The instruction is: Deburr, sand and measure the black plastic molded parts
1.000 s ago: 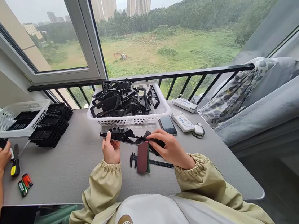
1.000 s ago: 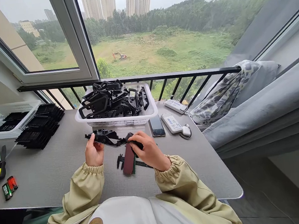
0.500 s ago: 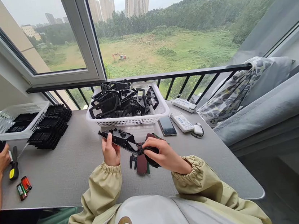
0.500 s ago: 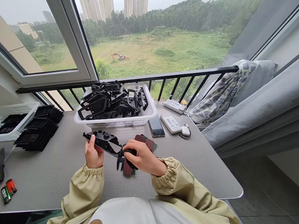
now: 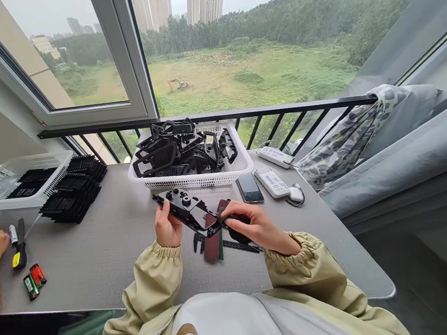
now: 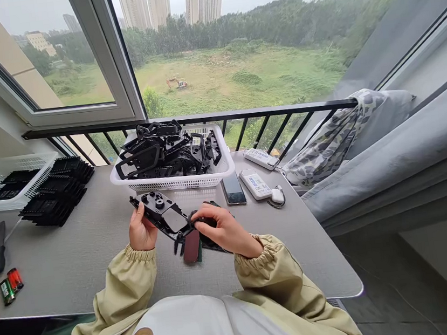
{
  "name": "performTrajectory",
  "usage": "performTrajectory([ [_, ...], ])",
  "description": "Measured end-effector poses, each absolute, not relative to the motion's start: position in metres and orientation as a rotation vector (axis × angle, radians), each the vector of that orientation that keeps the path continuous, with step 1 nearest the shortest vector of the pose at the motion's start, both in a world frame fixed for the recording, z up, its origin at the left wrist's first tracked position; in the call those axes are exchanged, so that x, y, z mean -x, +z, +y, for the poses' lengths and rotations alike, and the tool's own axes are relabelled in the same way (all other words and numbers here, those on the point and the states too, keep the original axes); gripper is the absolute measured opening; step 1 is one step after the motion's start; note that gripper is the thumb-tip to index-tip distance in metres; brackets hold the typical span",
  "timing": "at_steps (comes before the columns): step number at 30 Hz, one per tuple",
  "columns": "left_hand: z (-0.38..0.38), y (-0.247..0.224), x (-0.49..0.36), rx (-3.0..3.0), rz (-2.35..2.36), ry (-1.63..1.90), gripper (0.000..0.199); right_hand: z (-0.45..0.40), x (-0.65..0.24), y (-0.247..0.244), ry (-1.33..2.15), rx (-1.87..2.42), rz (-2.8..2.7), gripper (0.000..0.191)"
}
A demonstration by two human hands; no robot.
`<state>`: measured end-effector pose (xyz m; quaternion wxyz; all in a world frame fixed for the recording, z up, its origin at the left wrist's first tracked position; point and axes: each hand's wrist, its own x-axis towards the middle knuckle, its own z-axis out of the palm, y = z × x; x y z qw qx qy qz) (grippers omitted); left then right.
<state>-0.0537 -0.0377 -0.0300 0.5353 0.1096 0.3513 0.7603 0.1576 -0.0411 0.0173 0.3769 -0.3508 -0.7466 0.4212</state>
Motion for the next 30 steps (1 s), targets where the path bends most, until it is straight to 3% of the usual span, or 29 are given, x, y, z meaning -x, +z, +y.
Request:
performTrajectory([
  [6,-0.035,-0.03,0.056,-0.237,0.82,1.813,0.018,-0.044,-0.154,0.014,0.845,0.908,-1.937,0.014],
  [20,-0.035,-0.032,0.057,-0.21,0.86,1.859,0.01,-0.056,-0.134,-0.003,0.723,0.832,-2.006,0.009],
  [26,-0.032,-0.031,0.063,-0.179,0.824,1.842,0.02,-0.045,-0.147,0.005,0.666,0.962,-1.771,0.008],
  [30,-0.033,-0.03,0.061,-0.162,0.778,1.805,0.023,-0.048,-0.145,0.007,0.708,0.812,-1.904,0.006],
])
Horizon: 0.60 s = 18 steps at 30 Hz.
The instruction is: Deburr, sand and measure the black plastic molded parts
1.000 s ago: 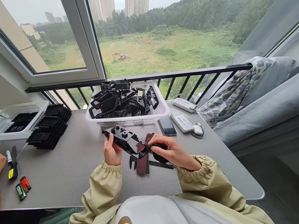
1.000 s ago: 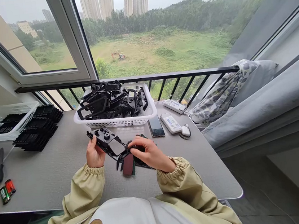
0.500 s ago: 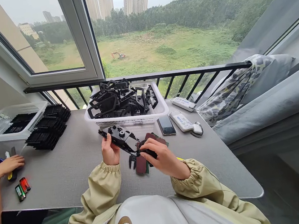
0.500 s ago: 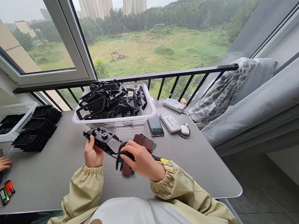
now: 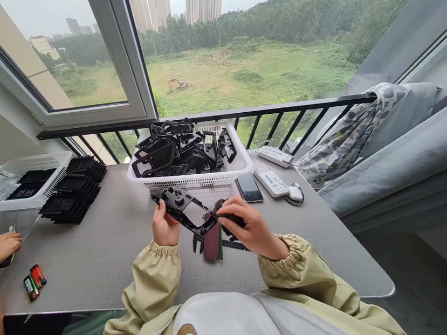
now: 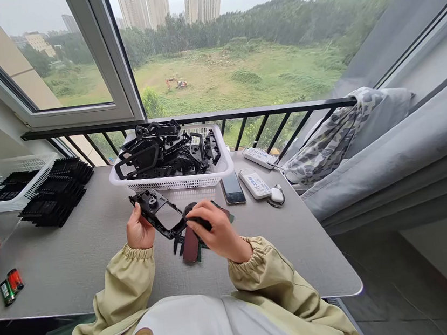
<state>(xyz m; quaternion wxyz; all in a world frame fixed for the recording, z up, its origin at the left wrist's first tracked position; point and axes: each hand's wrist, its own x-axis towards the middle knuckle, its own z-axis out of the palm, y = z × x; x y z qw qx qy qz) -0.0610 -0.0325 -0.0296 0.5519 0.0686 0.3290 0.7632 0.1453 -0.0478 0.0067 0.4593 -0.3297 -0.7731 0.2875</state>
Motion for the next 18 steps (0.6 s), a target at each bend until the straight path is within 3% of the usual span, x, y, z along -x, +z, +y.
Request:
performTrajectory([
  [7,-0.037,-0.031,0.06,-0.249,0.739,1.773,0.017,-0.044,-0.147,0.004,0.658,1.022,-1.873,0.01],
  [10,-0.04,-0.031,0.057,-0.288,0.723,1.733,0.012,-0.047,-0.144,0.009,0.822,0.873,-1.902,0.01],
  [13,-0.046,-0.032,0.056,-0.349,0.707,1.671,0.016,-0.049,-0.136,0.007,0.886,0.776,-1.991,0.012],
  [18,-0.058,-0.032,0.054,-0.446,0.654,1.545,0.02,-0.042,-0.132,-0.006,0.757,1.012,-1.783,0.01],
])
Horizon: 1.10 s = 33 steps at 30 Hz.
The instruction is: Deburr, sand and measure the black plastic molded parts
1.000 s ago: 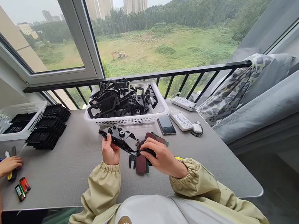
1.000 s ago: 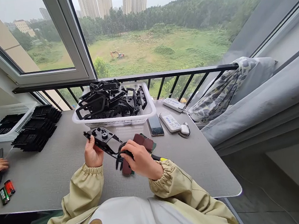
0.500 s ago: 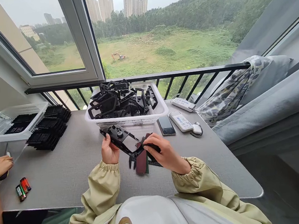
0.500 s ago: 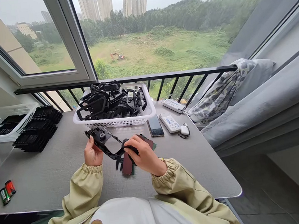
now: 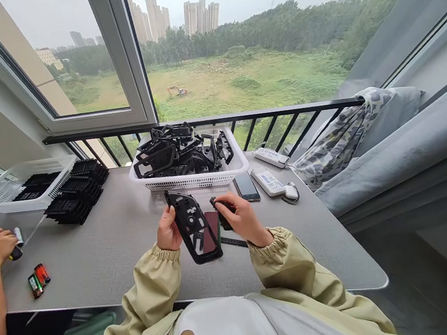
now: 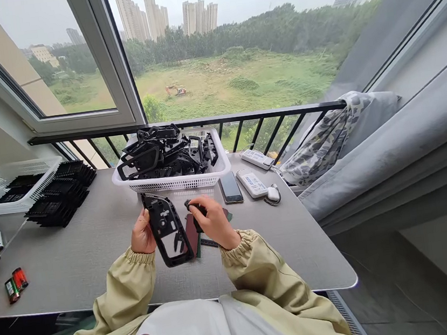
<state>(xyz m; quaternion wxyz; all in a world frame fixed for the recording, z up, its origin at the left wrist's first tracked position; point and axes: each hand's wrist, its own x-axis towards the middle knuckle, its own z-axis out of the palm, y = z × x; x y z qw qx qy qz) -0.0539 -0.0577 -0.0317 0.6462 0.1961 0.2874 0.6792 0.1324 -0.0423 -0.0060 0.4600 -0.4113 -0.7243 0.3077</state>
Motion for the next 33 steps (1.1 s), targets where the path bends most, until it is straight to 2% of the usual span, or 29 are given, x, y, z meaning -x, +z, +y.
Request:
performTrajectory([
  [6,-0.065,-0.029,0.044,-0.616,0.636,1.376,0.031,-0.048,-0.13,-0.007,0.719,0.752,-1.872,0.019],
  [12,-0.073,-0.038,0.038,-0.678,0.719,1.289,0.03,-0.054,-0.147,-0.016,0.812,0.85,-1.999,0.018],
  [18,-0.086,-0.038,0.028,-0.921,0.821,1.166,0.039,-0.068,-0.149,-0.013,0.603,0.809,-1.906,0.022],
  [26,-0.104,-0.031,0.025,-1.006,0.837,1.223,0.041,-0.083,-0.139,-0.015,0.424,0.835,-2.132,0.028],
  [30,-0.106,-0.026,0.034,-0.879,0.827,1.296,0.046,-0.077,-0.144,-0.024,0.448,0.95,-2.072,0.027],
  [33,-0.106,-0.022,0.039,-0.806,0.872,1.326,0.042,-0.068,-0.145,-0.029,0.521,0.997,-1.993,0.025],
])
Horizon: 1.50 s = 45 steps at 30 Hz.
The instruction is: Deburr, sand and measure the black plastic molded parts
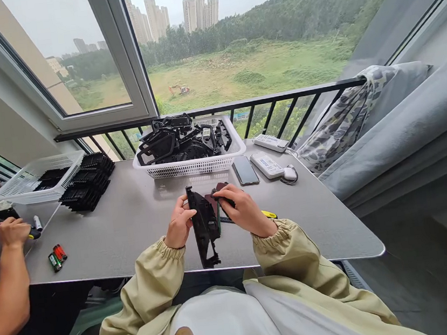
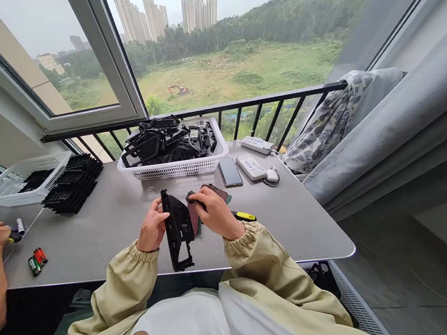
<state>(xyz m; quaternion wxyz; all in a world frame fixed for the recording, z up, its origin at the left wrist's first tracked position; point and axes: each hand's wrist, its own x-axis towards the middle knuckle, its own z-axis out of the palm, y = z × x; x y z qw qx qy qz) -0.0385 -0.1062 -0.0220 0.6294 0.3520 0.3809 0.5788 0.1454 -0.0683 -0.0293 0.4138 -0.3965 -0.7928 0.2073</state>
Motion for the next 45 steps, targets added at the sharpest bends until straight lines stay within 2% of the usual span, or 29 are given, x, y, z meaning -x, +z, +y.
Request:
performTrajectory([
  [6,-0.111,-0.022,0.044,-0.718,0.884,1.36,0.029,-0.043,-0.152,-0.042,0.557,1.195,-1.89,0.025],
  [18,-0.072,-0.036,0.061,-0.386,0.789,1.335,0.013,0.019,-0.164,-0.069,0.584,1.367,-1.954,0.046],
  [20,-0.06,-0.039,0.062,-0.347,0.787,1.315,0.013,0.015,-0.17,-0.071,0.592,1.372,-2.021,0.043],
  [25,-0.031,-0.052,0.057,-0.302,0.803,1.286,0.016,-0.018,-0.186,-0.083,0.613,1.437,-2.201,0.017],
  [27,-0.022,-0.059,0.054,-0.298,0.811,1.269,0.016,-0.031,-0.19,-0.089,0.607,1.47,-2.264,0.014],
  [32,-0.006,-0.079,0.049,-0.199,0.889,1.326,0.015,-0.043,-0.186,-0.099,0.481,1.535,-2.436,0.017],
  [37,-0.003,-0.096,0.054,-0.099,0.976,1.305,0.016,-0.04,-0.175,-0.112,0.343,1.598,-2.429,0.011],
  [40,-0.007,-0.099,0.06,-0.093,1.003,1.264,0.021,-0.041,-0.173,-0.12,0.335,1.567,-2.366,0.011],
  [45,-0.015,-0.098,0.063,-0.11,1.024,1.298,0.019,-0.043,-0.175,-0.128,0.349,1.542,-2.323,0.014],
])
